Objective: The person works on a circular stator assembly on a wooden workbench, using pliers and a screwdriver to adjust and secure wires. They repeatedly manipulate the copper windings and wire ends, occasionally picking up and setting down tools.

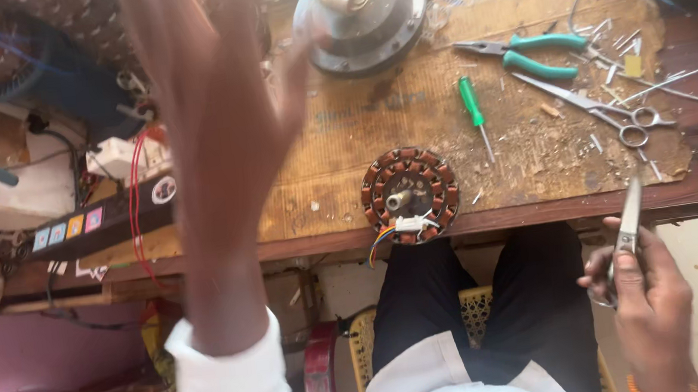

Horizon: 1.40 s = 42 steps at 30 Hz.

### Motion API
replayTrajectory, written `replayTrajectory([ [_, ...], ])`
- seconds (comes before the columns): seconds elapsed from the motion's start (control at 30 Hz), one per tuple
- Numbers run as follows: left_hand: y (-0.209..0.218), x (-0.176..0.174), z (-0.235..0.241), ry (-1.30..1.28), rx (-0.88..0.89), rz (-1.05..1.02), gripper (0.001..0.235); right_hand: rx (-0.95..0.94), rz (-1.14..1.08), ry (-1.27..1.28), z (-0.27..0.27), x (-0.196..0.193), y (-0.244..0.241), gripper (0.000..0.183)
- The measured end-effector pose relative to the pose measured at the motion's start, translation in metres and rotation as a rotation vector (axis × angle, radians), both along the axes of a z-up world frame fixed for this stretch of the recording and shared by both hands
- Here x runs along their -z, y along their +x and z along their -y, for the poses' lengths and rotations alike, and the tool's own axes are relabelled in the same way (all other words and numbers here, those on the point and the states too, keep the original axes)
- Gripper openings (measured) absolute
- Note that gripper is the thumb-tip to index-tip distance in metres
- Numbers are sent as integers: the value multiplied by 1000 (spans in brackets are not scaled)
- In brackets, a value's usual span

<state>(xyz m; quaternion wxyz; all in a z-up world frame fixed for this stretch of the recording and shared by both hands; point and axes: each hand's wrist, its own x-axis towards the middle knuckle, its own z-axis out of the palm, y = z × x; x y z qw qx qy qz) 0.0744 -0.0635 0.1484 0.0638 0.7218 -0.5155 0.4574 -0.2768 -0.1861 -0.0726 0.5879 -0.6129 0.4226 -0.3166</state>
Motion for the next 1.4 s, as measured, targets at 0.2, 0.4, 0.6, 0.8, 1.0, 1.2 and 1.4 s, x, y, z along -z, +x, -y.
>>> replayTrajectory([
  [0.2,-42,120,-43,-123,281,-1082,47,-238,-474,-838,76,-33,41,31],
  [0.4,-49,188,-47,43,241,-1537,94,-51,-157,-908,68,-56,95,23],
  [0.6,-56,197,-29,35,197,-1729,95,-459,31,-359,5,-23,135,66],
  [0.8,-69,196,-24,-85,183,-1708,97,-513,-32,-431,1,-13,146,86],
  [1.0,-77,210,-14,-126,39,-1621,100,-433,-65,-471,-5,-3,156,86],
  [1.2,-82,208,-4,-170,-17,-1633,95,-361,-121,-497,-14,-11,158,91],
  [1.4,-84,205,-3,-178,-48,-1637,85,-334,-124,-636,-21,-8,162,83],
])
